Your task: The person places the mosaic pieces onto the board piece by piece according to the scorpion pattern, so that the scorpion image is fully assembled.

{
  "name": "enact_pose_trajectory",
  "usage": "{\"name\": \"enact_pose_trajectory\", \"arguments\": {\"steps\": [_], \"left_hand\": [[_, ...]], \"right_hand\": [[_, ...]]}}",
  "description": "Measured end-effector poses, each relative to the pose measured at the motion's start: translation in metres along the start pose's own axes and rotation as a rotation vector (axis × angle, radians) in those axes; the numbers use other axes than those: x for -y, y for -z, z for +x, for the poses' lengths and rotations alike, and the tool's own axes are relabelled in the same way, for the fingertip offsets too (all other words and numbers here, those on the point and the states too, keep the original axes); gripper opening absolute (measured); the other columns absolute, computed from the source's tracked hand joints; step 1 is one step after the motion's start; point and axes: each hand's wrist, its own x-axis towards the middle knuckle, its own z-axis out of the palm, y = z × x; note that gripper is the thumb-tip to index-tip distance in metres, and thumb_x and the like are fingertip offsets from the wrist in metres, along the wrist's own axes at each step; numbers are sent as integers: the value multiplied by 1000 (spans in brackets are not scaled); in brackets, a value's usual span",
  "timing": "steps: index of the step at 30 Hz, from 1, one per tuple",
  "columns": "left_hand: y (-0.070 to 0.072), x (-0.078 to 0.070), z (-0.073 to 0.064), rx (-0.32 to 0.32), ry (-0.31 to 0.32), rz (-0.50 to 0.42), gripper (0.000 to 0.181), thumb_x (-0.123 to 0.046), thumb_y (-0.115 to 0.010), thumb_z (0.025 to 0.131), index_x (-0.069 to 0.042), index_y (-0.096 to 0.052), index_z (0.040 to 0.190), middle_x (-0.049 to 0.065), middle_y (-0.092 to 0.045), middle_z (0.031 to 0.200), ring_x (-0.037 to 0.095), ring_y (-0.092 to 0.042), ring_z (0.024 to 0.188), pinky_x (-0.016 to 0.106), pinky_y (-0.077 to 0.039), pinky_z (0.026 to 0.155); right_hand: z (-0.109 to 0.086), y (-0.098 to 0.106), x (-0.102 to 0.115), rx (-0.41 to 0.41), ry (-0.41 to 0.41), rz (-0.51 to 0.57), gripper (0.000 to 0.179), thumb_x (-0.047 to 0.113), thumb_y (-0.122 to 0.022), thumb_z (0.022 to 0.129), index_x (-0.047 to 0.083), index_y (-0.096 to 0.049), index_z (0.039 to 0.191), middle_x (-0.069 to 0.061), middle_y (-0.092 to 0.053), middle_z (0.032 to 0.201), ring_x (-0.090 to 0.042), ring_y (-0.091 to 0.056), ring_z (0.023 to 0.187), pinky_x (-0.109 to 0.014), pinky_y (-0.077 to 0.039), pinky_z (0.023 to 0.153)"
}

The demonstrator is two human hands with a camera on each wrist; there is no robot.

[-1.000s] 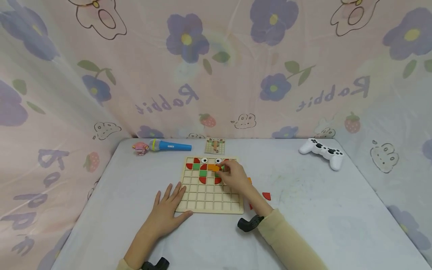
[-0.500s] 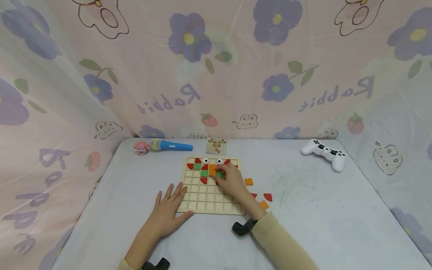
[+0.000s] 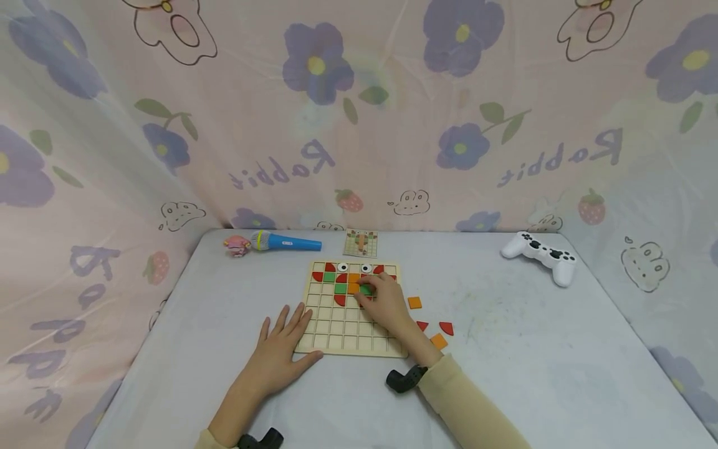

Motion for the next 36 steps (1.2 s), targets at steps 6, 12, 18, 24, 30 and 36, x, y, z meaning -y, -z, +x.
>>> {"name": "enact_pose_trajectory", "arguments": {"steps": [6, 12, 18, 24, 30, 36], "left_hand": [[0, -1, 1, -3, -4, 4, 90, -66, -63, 97, -12, -39, 165, 8, -26, 175, 43, -15, 163, 73, -9, 125], [-1, -1, 1, -1, -8, 6, 91, -65, -64, 97, -12, -39, 166, 9, -26, 175, 43, -15, 163, 74, -9, 125], [-1, -1, 1, -1, -8, 9, 91, -65, -64, 96, -13, -38, 166, 8, -24, 175, 43, -14, 163, 73, -8, 125], [-1, 0, 1, -4, -11, 13, 91, -65, -64, 97, -13, -37, 166, 8, -24, 175, 42, -14, 163, 73, -9, 126], [1, -2, 1, 12, -2, -8, 92, -65, -64, 97, -12, -36, 167, 8, -24, 175, 42, -12, 163, 72, -7, 126], [2, -2, 0, 18, 0, -13, 92, -66, -63, 97, -12, -35, 167, 8, -23, 176, 41, -11, 163, 72, -6, 126]], "right_hand": [[0, 1, -1, -6, 6, 17, 24, 23, -81, 94, 10, -79, 115, -5, -66, 99, -15, -51, 79, -29, -44, 70], [0, 1, 1, -5, 3, 6, 20, 23, -80, 95, 12, -80, 112, -3, -62, 92, -15, -50, 78, -28, -43, 68], [0, 1, 1, -4, 11, -11, 20, 23, -79, 97, 12, -81, 113, -5, -63, 94, -16, -51, 77, -29, -43, 68], [0, 3, 4, 0, 23, -18, 21, 24, -79, 96, 12, -81, 113, -6, -61, 93, -16, -51, 77, -29, -43, 66], [1, 7, 6, 79, 10, -95, 30, 32, -80, 95, 13, -79, 119, -4, -60, 95, -17, -50, 79, -29, -42, 67], [6, 25, 12, 131, -12, -51, 34, 29, -78, 97, 9, -76, 124, -9, -64, 102, -21, -55, 85, -35, -49, 73]]}}
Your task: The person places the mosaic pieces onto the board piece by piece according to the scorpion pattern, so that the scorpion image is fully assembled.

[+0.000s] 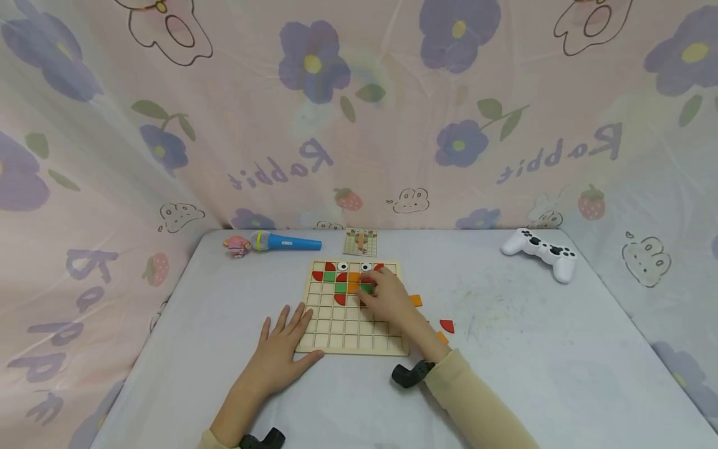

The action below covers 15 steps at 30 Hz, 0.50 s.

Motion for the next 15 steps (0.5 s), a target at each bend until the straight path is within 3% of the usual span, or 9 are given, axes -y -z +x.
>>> {"name": "enact_pose_trajectory", "arguments": {"steps": [7, 15], "left_hand": [[-1, 1, 1, 2, 9, 3, 92, -67, -63, 97, -13, -36, 167, 7, -23, 176, 41, -11, 164, 72, -6, 126], [-2, 2, 1, -7, 9, 14, 92, -69, -61, 97, -15, -37, 167, 6, -25, 175, 41, -12, 164, 72, -7, 126]], "right_hand": [[-7, 40, -18, -7, -65, 41, 38, 28, -78, 98, 9, -73, 131, -13, -66, 110, -25, -56, 90, -36, -48, 74], [-33, 78, -70, -14, -97, -38, 35, 28, -76, 99, 10, -74, 128, -7, -61, 102, -23, -52, 87, -33, -45, 70]]}}
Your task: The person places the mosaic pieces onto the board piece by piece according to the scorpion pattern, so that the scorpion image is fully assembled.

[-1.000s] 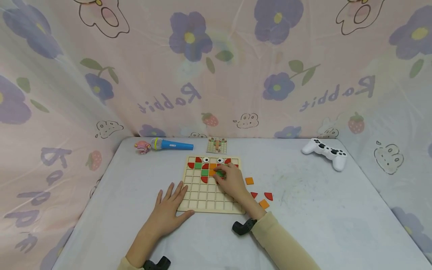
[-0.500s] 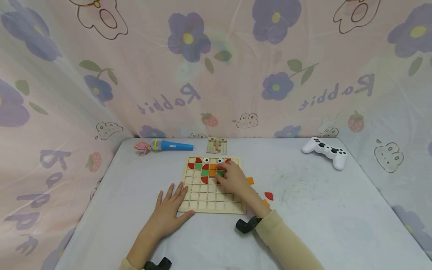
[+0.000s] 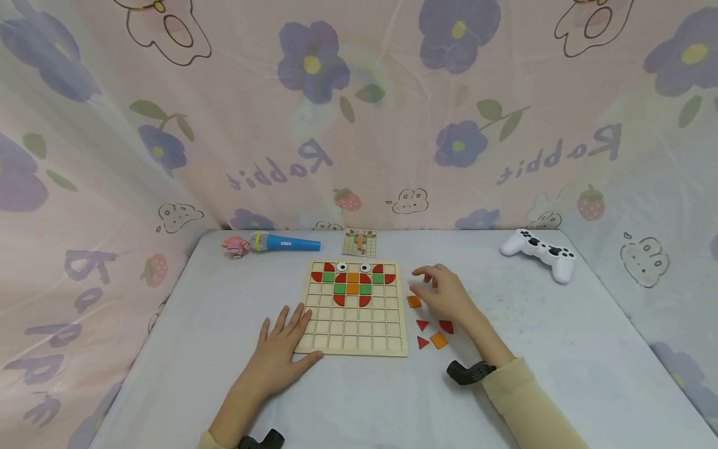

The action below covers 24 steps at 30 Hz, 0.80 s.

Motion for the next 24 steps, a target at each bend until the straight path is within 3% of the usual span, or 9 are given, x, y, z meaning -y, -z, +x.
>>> {"name": "enact_pose_trajectory", "arguments": {"steps": [6, 12, 15, 24], "left_hand": [[-1, 1, 0, -4, -2, -6, 92, -69, -61, 97, -14, -37, 167, 6, -24, 176, 41, -13, 163, 72, -7, 126], [-2, 1, 1, -10, -8, 7, 92, -69, -60, 97, -14, -36, 167, 6, -23, 176, 40, -12, 164, 72, -7, 126], [-1, 1, 0, -6, -3, -6, 92, -69, -61, 97, -14, -37, 167, 7, -24, 176, 41, -12, 164, 72, -6, 126], [0, -2, 0, -7, 0, -14, 92, -67, -62, 96, -13, -37, 167, 7, -23, 176, 40, -12, 164, 71, -5, 126]], "right_hand": [[-13, 10, -28, 70, 75, 5, 32, 22, -80, 95, 10, -75, 124, -3, -63, 99, -19, -53, 86, -32, -47, 73], [-16, 7, -34, 170, 114, -10, 34, 23, -82, 94, 14, -76, 127, -1, -66, 109, -20, -57, 99, -40, -52, 86], [-16, 4, -35, 174, 120, -24, 31, 23, -81, 95, 14, -77, 125, -2, -67, 113, -21, -59, 103, -44, -53, 91], [-17, 2, -35, 160, 116, -43, 26, 21, -81, 96, 14, -77, 121, 0, -65, 108, -19, -57, 99, -43, -53, 90]]}}
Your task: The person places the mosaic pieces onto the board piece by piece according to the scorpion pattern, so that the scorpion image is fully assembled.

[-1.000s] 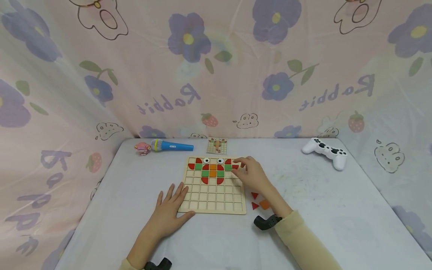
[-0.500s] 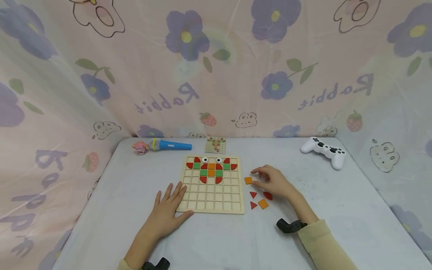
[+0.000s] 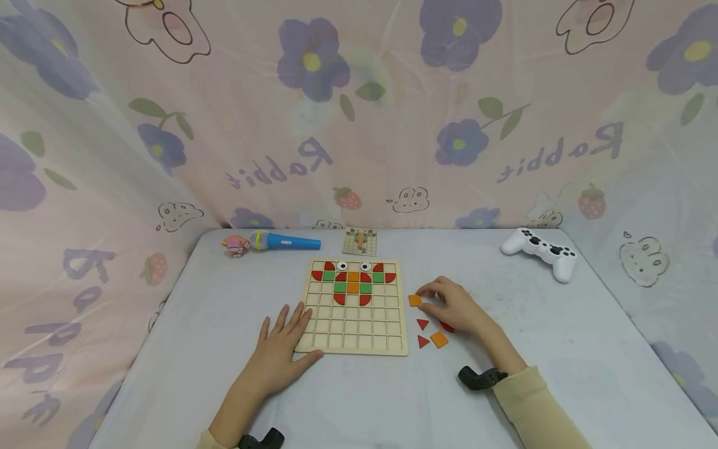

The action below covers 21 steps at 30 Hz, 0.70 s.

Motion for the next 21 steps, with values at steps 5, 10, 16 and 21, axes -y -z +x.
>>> {"name": "enact_pose_trajectory", "arguments": {"steps": [5, 10, 16, 21], "left_hand": [[0, 1, 0, -2, -3, 2, 92, -68, -62, 96, -13, -38, 166, 6, -24, 176, 40, -13, 164, 71, -6, 126], [0, 1, 0, -4, -8, 4, 92, -67, -62, 96, -13, -38, 166, 6, -24, 175, 40, -13, 164, 72, -6, 126], [2, 0, 0, 4, -5, 2, 92, -66, -64, 96, -13, -37, 167, 6, -23, 175, 40, -12, 164, 72, -6, 126], [3, -1, 0, 4, -5, 6, 91, -67, -63, 97, -13, -38, 166, 7, -24, 175, 40, -13, 164, 72, -6, 126]], "right_hand": [[0, 1, 1, -9, 4, 9, 25, 22, -79, 97, 14, -76, 121, -1, -65, 108, -20, -57, 99, -42, -53, 89], [4, -1, 5, -51, 12, 19, 24, 22, -79, 98, 13, -77, 120, 1, -65, 102, -17, -55, 93, -35, -51, 81], [16, -12, 28, -115, -5, 68, 24, 21, -80, 97, 11, -77, 118, -1, -63, 96, -17, -53, 85, -31, -48, 74], [26, -28, 52, -124, -17, 117, 28, 25, -81, 97, 8, -76, 119, -2, -61, 95, -18, -52, 83, -29, -45, 69]]}}
